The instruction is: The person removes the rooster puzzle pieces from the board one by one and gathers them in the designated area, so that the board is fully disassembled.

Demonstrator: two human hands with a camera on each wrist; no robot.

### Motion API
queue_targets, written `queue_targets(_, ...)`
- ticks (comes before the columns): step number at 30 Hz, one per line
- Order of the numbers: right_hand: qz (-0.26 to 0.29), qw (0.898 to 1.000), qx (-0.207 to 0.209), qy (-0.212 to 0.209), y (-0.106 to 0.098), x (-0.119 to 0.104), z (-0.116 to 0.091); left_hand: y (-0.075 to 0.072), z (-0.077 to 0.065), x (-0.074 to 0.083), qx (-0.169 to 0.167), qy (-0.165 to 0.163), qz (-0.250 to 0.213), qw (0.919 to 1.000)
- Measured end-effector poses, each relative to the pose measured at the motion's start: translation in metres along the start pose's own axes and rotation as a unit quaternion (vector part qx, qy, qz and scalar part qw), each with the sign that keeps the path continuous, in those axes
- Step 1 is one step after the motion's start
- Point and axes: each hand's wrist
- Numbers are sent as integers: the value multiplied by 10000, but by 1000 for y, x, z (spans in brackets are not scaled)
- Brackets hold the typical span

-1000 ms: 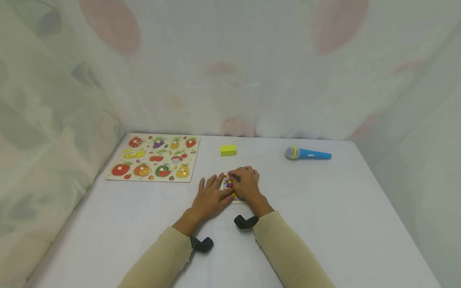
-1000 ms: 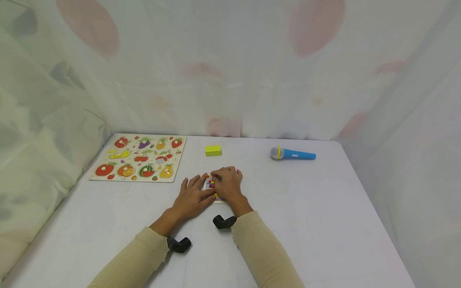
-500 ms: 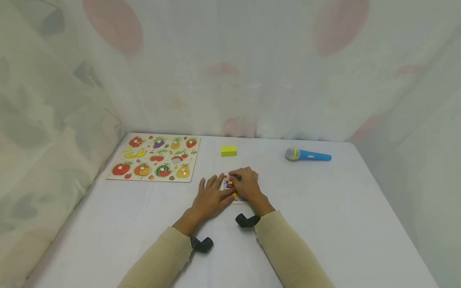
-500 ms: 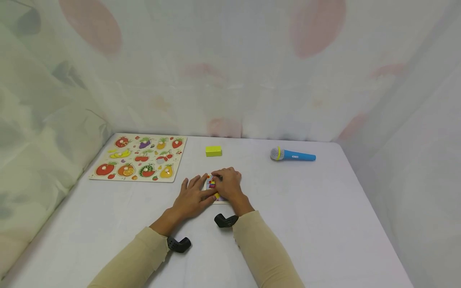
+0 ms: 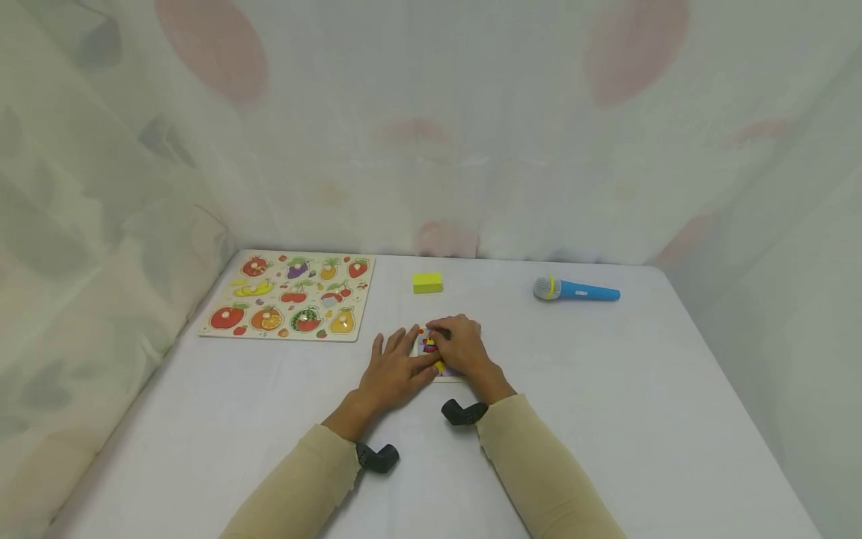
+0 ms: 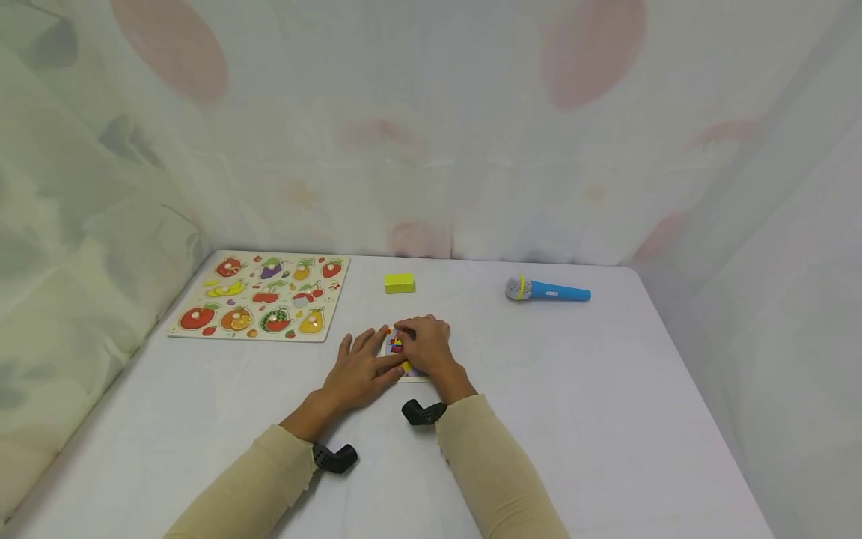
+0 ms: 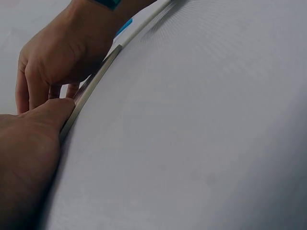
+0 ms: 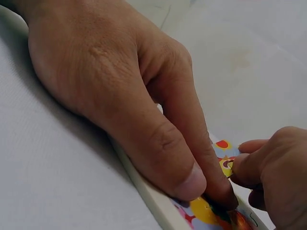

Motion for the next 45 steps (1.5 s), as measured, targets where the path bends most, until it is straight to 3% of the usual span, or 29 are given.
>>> queue_targets(5, 228, 9991, 247, -239, 2, 2, 0, 1, 0, 0, -29, -5, -5, 10000)
queue_targets(13, 1220, 9892, 740, 340, 0, 5, 0, 0, 1, -1, -83, -41, -82, 9999)
queue_targets(30, 1740, 9767, 876, 902, -29, 18, -5, -3, 1, 1, -188, -136, -55, 9997)
queue_targets(45, 1639, 9778, 1191, 530, -50, 35, -15, -5, 2, 1, 64, -304, -453, 9985)
Point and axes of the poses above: each hand's wrist, its own z-axis towards the middle knuckle, its own y-axis out of the palm, x = y × z, and after that the axes turned 1 degree about y, right-handed
